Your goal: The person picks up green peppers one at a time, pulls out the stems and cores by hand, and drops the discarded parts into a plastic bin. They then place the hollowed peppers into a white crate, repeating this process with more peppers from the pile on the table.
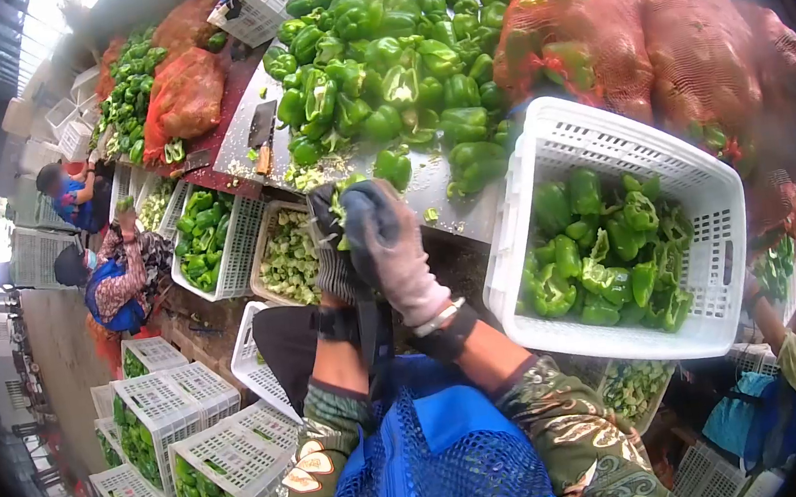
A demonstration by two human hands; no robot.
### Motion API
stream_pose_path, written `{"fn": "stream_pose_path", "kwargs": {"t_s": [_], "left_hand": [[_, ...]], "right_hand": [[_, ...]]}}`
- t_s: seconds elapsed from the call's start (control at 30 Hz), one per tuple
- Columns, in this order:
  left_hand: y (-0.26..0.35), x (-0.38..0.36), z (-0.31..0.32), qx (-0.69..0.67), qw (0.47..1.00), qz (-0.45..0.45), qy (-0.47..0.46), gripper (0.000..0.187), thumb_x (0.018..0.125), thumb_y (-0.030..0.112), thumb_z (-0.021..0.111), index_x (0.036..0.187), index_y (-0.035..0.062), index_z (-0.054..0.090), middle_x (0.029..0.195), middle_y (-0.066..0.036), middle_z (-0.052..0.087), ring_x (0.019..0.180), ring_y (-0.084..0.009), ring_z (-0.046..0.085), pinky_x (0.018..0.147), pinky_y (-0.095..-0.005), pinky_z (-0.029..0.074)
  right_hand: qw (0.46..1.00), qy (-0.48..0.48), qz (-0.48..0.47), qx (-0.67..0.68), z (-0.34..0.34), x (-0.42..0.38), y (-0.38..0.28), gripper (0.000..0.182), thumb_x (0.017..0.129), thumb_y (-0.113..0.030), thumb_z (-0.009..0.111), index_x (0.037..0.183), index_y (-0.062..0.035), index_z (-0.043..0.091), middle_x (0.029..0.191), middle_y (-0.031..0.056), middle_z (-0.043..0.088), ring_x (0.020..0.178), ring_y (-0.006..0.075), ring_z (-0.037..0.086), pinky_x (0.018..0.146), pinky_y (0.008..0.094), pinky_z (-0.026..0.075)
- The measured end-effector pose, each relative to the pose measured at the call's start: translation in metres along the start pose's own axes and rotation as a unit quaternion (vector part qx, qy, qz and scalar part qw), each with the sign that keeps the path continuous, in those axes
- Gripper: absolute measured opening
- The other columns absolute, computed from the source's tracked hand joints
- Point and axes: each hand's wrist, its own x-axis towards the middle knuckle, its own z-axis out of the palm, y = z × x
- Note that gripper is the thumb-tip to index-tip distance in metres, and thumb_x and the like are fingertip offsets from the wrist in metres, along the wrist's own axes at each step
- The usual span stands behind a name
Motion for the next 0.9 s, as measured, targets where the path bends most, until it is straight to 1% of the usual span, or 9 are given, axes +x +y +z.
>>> {"fn": "stream_pose_path", "kwargs": {"t_s": [0.1, 0.2, 0.27, 0.33, 0.5, 0.53, 0.63, 0.8, 0.9], "left_hand": [[0.001, -0.017, 0.002, -0.249, 0.967, 0.000, 0.056, 0.032, 0.096, 0.028, 0.051, 0.119, 0.0067, 0.048, 0.108, -0.005, 0.054, 0.099, -0.0144, 0.053, 0.087, -0.0305, 0.047], [-0.034, -0.003, -0.019, -0.265, 0.943, -0.051, 0.195, 0.038, 0.090, 0.043, 0.055, 0.110, 0.0105, 0.056, 0.096, -0.008, 0.060, 0.083, -0.0182, 0.061, 0.071, -0.0315, 0.054], [-0.003, 0.002, -0.035, -0.582, 0.783, -0.158, 0.154, 0.043, 0.087, 0.047, 0.056, 0.110, 0.0104, 0.058, 0.090, -0.009, 0.061, 0.074, -0.0184, 0.061, 0.062, -0.0334, 0.054], [-0.003, 0.004, -0.045, -0.646, 0.736, -0.122, 0.158, 0.047, 0.086, 0.048, 0.056, 0.113, 0.0086, 0.058, 0.089, -0.010, 0.063, 0.070, -0.0204, 0.061, 0.060, -0.0351, 0.054], [0.057, -0.006, -0.065, -0.341, 0.934, -0.101, -0.028, 0.048, 0.089, 0.033, 0.053, 0.124, -0.0006, 0.053, 0.104, -0.014, 0.064, 0.097, -0.0222, 0.063, 0.085, -0.0353, 0.053], [0.063, -0.004, -0.071, -0.192, 0.978, -0.002, -0.085, 0.045, 0.087, 0.025, 0.054, 0.121, -0.0041, 0.055, 0.107, -0.013, 0.063, 0.101, -0.0218, 0.061, 0.088, -0.0340, 0.051], [0.097, -0.007, -0.075, 0.266, 0.943, 0.054, -0.191, 0.031, 0.086, 0.029, 0.059, 0.111, 0.0124, 0.066, 0.106, -0.009, 0.063, 0.090, -0.0277, 0.066, 0.083, -0.0359, 0.051], [0.097, 0.010, -0.034, 0.382, 0.903, -0.065, -0.185, 0.029, 0.087, 0.029, 0.063, 0.110, 0.0130, 0.066, 0.103, -0.014, 0.061, 0.091, -0.0305, 0.064, 0.079, -0.0375, 0.050], [0.030, 0.008, -0.029, 0.099, 0.988, -0.041, -0.111, 0.029, 0.087, 0.024, 0.066, 0.109, 0.0059, 0.065, 0.104, -0.012, 0.064, 0.087, -0.0259, 0.065, 0.075, -0.0334, 0.050]], "right_hand": [[0.976, -0.020, 0.086, 0.196, 0.016, 0.011, 0.013, 0.027, 0.097, -0.026, 0.046, 0.093, -0.0018, 0.057, 0.074, 0.0063, 0.053, 0.073, 0.0159, 0.056, 0.064, 0.0303, 0.046], [0.836, -0.083, 0.160, 0.519, 0.041, 0.022, 0.035, 0.030, 0.096, -0.030, 0.045, 0.098, -0.0034, 0.057, 0.082, 0.0071, 0.054, 0.076, 0.0187, 0.056, 0.067, 0.0328, 0.048], [0.690, -0.097, 0.196, 0.690, 0.041, 0.030, 0.051, 0.032, 0.095, -0.033, 0.044, 0.101, -0.0045, 0.056, 0.088, 0.0077, 0.055, 0.079, 0.0205, 0.056, 0.068, 0.0344, 0.049], [0.659, -0.038, 0.260, 0.704, 0.030, 0.032, 0.050, 0.039, 0.095, -0.039, 0.043, 0.109, -0.0044, 0.055, 0.098, 0.0098, 0.056, 0.085, 0.0243, 0.057, 0.073, 0.0363, 0.051], [0.701, -0.099, 0.229, 0.669, -0.003, 0.039, 0.018, 0.039, 0.097, -0.037, 0.041, 0.107, -0.0021, 0.055, 0.100, 0.0152, 0.059, 0.090, 0.0278, 0.061, 0.076, 0.0384, 0.053], [0.755, -0.089, 0.200, 0.618, -0.006, 0.042, 0.009, 0.037, 0.097, -0.034, 0.040, 0.106, -0.0015, 0.055, 0.099, 0.0160, 0.060, 0.088, 0.0277, 0.062, 0.075, 0.0387, 0.054], [0.860, -0.091, 0.142, 0.482, -0.018, 0.044, -0.005, 0.034, 0.098, -0.029, 0.038, 0.103, 0.0004, 0.055, 0.097, 0.0179, 0.061, 0.081, 0.0274, 0.064, 0.071, 0.0388, 0.055], [0.951, -0.111, 0.040, 0.287, -0.009, 0.048, 0.005, 0.032, 0.097, -0.025, 0.041, 0.103, 0.0029, 0.055, 0.097, 0.0182, 0.063, 0.077, 0.0254, 0.067, 0.067, 0.0356, 0.056], [0.933, -0.208, 0.017, 0.293, -0.007, 0.051, -0.016, 0.031, 0.095, -0.024, 0.045, 0.102, 0.0033, 0.057, 0.093, 0.0163, 0.065, 0.079, 0.0233, 0.067, 0.068, 0.0327, 0.055]]}}
